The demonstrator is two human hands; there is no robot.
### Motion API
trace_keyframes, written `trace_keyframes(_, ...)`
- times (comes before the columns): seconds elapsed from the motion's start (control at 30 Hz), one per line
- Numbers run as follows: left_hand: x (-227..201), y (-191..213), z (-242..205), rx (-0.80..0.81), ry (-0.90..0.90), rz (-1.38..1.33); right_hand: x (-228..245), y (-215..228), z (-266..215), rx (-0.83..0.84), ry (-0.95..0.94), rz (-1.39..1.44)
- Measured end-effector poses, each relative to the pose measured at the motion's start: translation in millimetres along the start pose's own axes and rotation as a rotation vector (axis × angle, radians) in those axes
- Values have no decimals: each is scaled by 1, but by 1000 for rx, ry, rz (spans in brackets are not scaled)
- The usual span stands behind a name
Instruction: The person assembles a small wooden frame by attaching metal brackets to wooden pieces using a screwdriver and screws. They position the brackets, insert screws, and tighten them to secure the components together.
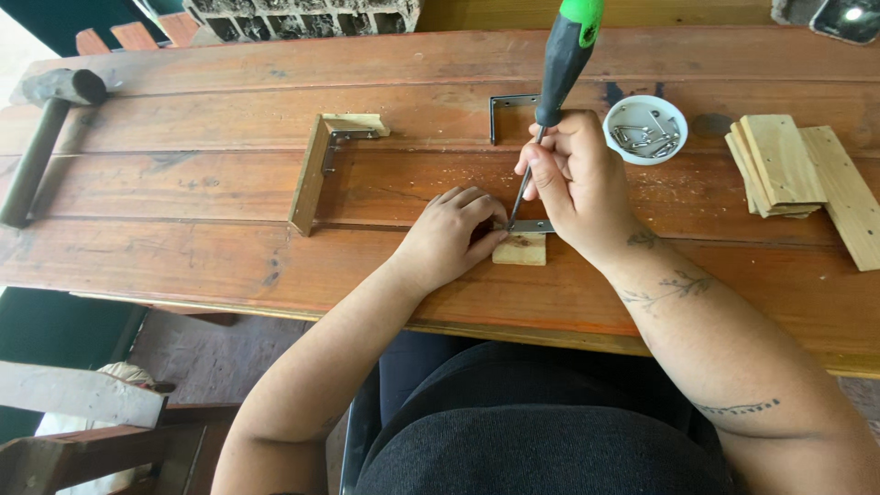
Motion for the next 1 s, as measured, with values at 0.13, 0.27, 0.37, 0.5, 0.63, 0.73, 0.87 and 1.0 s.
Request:
trace_keyframes(0.13, 1, 0, 0, 1, 4, 9, -6, -1, -1, 12, -6, 1)
trace_keyframes(0.27, 2, -1, 0, 7, 5, 10, -9, -2, -3, 26, -9, -19)
trace_keyframes(0.37, 3, -5, 0, 12, 9, 14, -8, -3, -3, 33, -2, -39)
trace_keyframes(0.5, 2, -3, -1, 14, 16, 11, -3, -3, 2, 54, 4, -51)
trace_keyframes(0.63, -13, 9, -7, 33, -4, -33, 2, -4, 3, 78, 5, -64)
trace_keyframes(0.73, -9, 8, -5, 76, 46, 11, 5, -4, 5, 72, 11, -64)
trace_keyframes(0.87, -8, 6, -4, 94, 64, -9, 6, -1, 7, 31, 21, -109)
trace_keyframes(1.0, -9, 5, -6, 89, 60, 5, 4, 2, 6, 11, 40, -190)
Point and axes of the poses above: each hand's wrist, its own z-axis towards the middle knuckle, its own y-axis out of the back of the hand, x = y × z, the point moved 7 cm from there along z, towards the middle knuckle, and after that the axes turned 6 degrees about x, right-handed, at the moved point
